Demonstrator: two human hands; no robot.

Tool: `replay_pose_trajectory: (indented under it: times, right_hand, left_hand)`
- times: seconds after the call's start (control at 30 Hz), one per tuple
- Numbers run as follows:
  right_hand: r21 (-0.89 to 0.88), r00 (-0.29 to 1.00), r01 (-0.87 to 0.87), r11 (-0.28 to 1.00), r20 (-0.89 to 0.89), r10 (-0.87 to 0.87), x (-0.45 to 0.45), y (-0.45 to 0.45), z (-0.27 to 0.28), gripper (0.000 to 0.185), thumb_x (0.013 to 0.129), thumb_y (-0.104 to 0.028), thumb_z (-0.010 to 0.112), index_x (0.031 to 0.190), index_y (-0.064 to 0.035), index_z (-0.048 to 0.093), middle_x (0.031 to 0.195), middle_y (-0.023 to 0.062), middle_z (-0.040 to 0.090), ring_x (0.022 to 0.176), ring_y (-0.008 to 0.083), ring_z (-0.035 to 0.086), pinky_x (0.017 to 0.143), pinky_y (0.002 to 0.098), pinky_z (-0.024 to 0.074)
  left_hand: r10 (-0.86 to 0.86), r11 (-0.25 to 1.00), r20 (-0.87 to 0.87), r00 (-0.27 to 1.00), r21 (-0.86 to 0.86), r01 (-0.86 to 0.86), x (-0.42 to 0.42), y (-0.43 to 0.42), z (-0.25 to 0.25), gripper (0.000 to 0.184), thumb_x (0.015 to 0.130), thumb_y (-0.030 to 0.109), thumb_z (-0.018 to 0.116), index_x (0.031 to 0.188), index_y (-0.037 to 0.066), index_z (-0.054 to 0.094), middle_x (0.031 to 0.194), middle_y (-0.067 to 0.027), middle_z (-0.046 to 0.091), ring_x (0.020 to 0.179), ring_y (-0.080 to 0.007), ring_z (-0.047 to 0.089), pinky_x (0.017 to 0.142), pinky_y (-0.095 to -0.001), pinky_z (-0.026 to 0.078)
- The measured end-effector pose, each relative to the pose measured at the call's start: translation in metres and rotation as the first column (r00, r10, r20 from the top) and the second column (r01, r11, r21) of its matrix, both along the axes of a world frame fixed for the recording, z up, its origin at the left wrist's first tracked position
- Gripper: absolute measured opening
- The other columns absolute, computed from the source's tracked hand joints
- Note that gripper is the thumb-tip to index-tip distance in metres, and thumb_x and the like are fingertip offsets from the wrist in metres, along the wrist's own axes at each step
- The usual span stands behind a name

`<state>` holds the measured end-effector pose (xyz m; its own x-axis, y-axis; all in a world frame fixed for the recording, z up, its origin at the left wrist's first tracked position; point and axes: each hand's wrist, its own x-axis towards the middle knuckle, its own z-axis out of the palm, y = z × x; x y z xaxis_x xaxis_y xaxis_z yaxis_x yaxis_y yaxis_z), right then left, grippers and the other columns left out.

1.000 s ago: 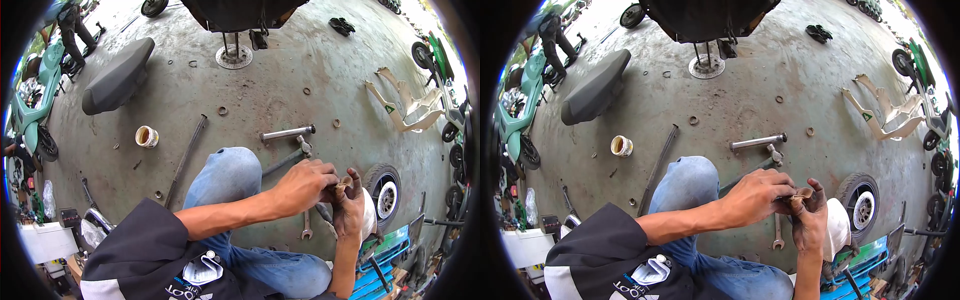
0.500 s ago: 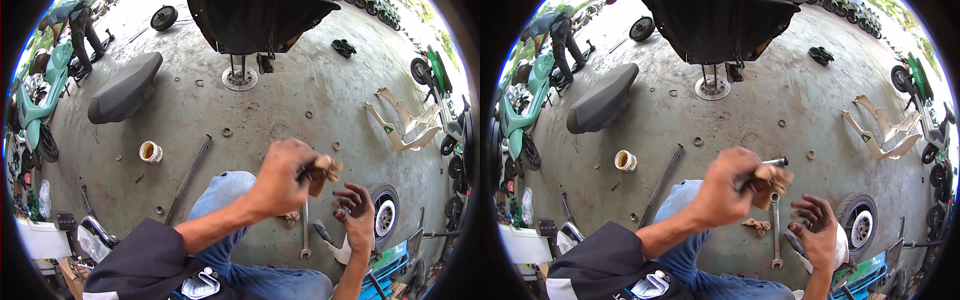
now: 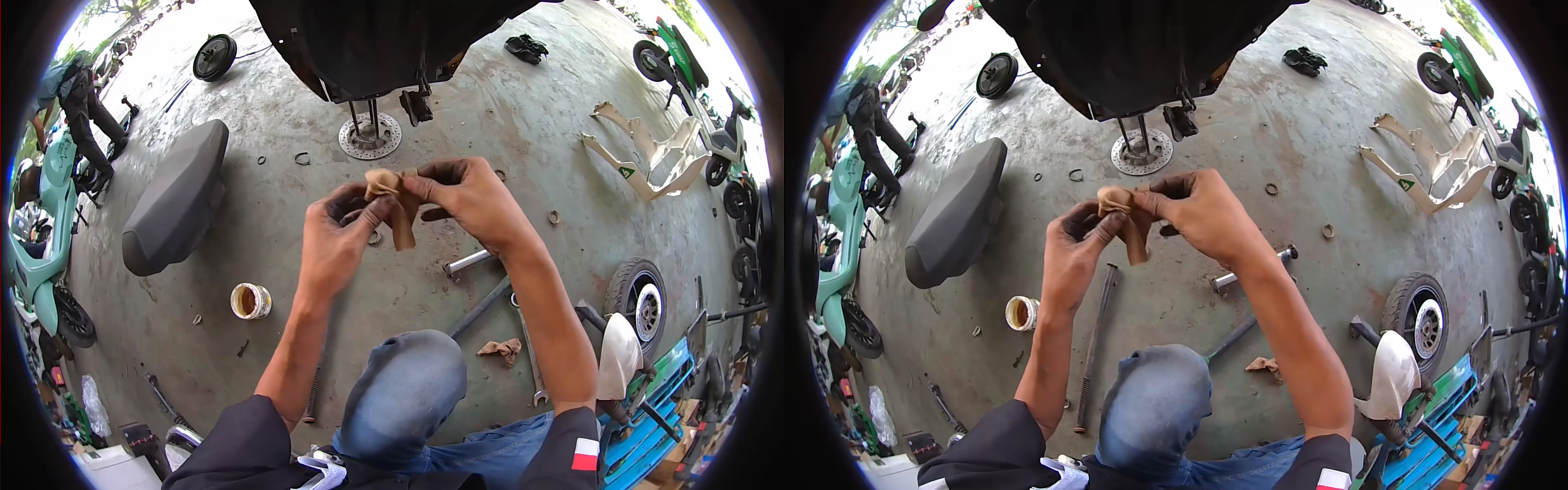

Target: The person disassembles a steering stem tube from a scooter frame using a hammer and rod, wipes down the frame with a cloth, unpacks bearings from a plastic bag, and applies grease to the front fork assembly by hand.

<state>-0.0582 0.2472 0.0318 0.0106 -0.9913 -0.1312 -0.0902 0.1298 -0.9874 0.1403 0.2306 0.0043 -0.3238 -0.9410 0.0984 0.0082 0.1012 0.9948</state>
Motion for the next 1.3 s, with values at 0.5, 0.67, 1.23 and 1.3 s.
replay_pose_trajectory:
  times: [0.5, 0.67, 1.23, 1.3]
  right_hand:
    - [0.145, 0.739, 0.218, 0.965, -0.671, -0.066, -0.125, 0.157, -0.146, 0.024, 0.09, -0.019, 0.066, 0.104, -0.0005, 0.07, 0.097, 0.0218, 0.071, 0.092, 0.0367, 0.068, 0.083, 0.0424, 0.0534]
    - [0.192, 0.436, 0.28, 0.941, -0.898, 0.054, -0.116, 0.293, -0.3, 0.023, 0.086, -0.022, 0.071, 0.103, -0.0061, 0.069, 0.123, 0.0149, 0.059, 0.121, 0.0332, 0.053, 0.096, 0.0492, 0.0428]
    - [0.311, 0.459, 0.66, 0.684, -0.888, -0.039, -0.153, 0.364, -0.215, 0.043, 0.087, -0.028, 0.074, 0.117, 0.0022, 0.063, 0.115, 0.0214, 0.064, 0.108, 0.042, 0.061, 0.092, 0.0485, 0.0497]
    - [0.414, 0.584, 0.565, 0.714, -0.811, 0.008, -0.151, 0.332, -0.189, 0.045, 0.088, -0.026, 0.074, 0.121, 0.0024, 0.063, 0.119, 0.0231, 0.064, 0.111, 0.0393, 0.062, 0.093, 0.0454, 0.0505]
  left_hand:
    - [-0.099, 0.929, -0.166, 0.981, 0.338, 0.151, 0.005, -0.024, -0.105, 0.036, 0.09, 0.011, 0.061, 0.124, -0.001, 0.057, 0.101, -0.0106, 0.066, 0.096, -0.0211, 0.065, 0.093, -0.0397, 0.05]
    - [-0.204, 0.898, -0.042, 0.978, 0.389, 0.204, -0.001, -0.019, -0.127, 0.042, 0.09, 0.014, 0.057, 0.127, -0.004, 0.056, 0.099, -0.0142, 0.067, 0.092, -0.0248, 0.068, 0.09, -0.0407, 0.052]
    - [-0.306, 0.947, 0.322, 0.896, 0.197, 0.253, -0.066, 0.009, -0.072, 0.018, 0.091, 0.008, 0.07, 0.107, 0.0, 0.067, 0.093, -0.0057, 0.069, 0.086, -0.0109, 0.064, 0.084, -0.0256, 0.049]
    - [-0.327, 0.94, 0.351, 0.878, 0.212, 0.266, -0.074, 0.014, -0.05, 0.029, 0.088, 0.001, 0.064, 0.118, -0.001, 0.067, 0.102, -0.0078, 0.071, 0.095, -0.0106, 0.065, 0.087, -0.025, 0.049]
